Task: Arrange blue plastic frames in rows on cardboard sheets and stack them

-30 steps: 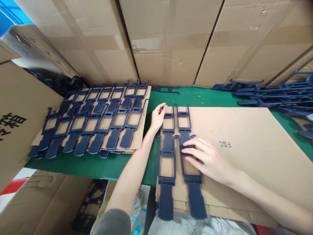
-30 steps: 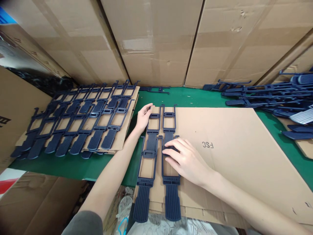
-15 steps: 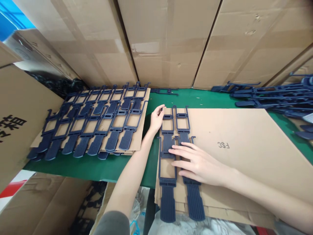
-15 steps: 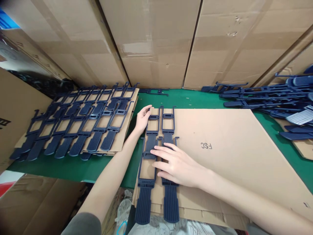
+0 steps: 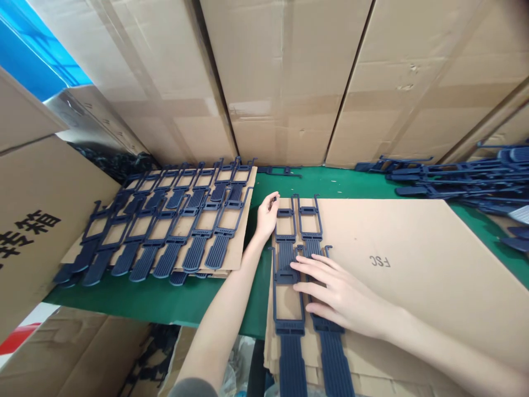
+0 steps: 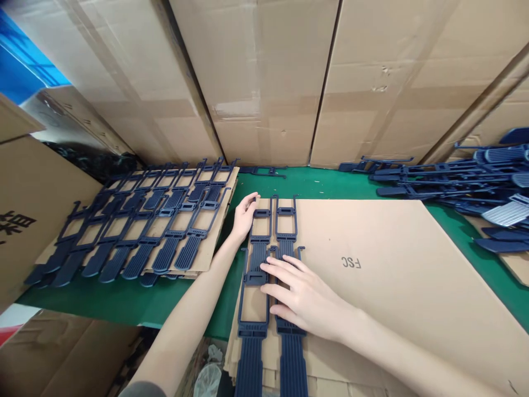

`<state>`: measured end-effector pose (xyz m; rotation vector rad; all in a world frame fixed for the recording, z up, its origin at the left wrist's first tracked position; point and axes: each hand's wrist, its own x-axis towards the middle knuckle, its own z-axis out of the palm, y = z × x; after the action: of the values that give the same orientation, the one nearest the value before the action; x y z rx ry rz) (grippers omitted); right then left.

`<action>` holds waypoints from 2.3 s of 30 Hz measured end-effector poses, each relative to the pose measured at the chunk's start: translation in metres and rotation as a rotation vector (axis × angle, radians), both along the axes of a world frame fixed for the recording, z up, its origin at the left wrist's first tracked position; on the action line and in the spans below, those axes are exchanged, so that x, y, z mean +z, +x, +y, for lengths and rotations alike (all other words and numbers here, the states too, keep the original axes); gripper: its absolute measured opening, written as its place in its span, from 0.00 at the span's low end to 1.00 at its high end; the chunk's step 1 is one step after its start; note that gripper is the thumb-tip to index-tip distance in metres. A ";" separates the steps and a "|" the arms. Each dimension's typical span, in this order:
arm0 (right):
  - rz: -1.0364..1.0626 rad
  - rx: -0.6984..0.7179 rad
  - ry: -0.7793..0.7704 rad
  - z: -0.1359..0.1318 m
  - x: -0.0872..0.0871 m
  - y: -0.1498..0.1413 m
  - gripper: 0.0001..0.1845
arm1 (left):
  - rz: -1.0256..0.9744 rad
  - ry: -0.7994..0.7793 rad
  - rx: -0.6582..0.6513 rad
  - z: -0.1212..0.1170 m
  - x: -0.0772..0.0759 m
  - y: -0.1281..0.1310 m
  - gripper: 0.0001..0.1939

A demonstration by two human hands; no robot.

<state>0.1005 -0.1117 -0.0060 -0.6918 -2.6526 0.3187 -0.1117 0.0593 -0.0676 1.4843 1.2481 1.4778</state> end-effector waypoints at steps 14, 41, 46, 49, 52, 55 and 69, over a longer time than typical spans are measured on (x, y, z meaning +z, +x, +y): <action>0.198 -0.342 0.146 -0.005 0.014 0.075 0.12 | 0.401 0.166 0.103 -0.021 0.045 -0.002 0.25; 0.396 -0.606 -0.001 -0.010 -0.012 0.140 0.08 | 1.330 -0.003 -0.346 -0.148 0.073 0.040 0.34; 0.351 -0.593 -0.003 -0.009 -0.016 0.145 0.08 | 1.360 -0.016 -0.348 -0.148 0.072 0.037 0.34; 0.299 -0.510 0.063 0.002 -0.005 0.144 0.09 | 1.367 -0.012 -0.359 -0.148 0.072 0.037 0.34; 0.195 -0.366 0.127 0.033 0.014 0.131 0.12 | 1.363 -0.008 -0.366 -0.148 0.072 0.037 0.34; 0.065 -0.275 0.054 0.091 0.030 0.103 0.15 | 1.353 -0.011 -0.371 -0.148 0.072 0.037 0.34; -0.090 -0.645 -0.096 0.297 -0.010 -0.027 0.19 | 1.275 -0.080 -0.368 -0.151 0.081 0.041 0.38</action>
<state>0.0733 0.1849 -0.0163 -1.5581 -2.3347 0.2302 -0.0711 -0.0920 0.0130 2.5221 1.4904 0.0973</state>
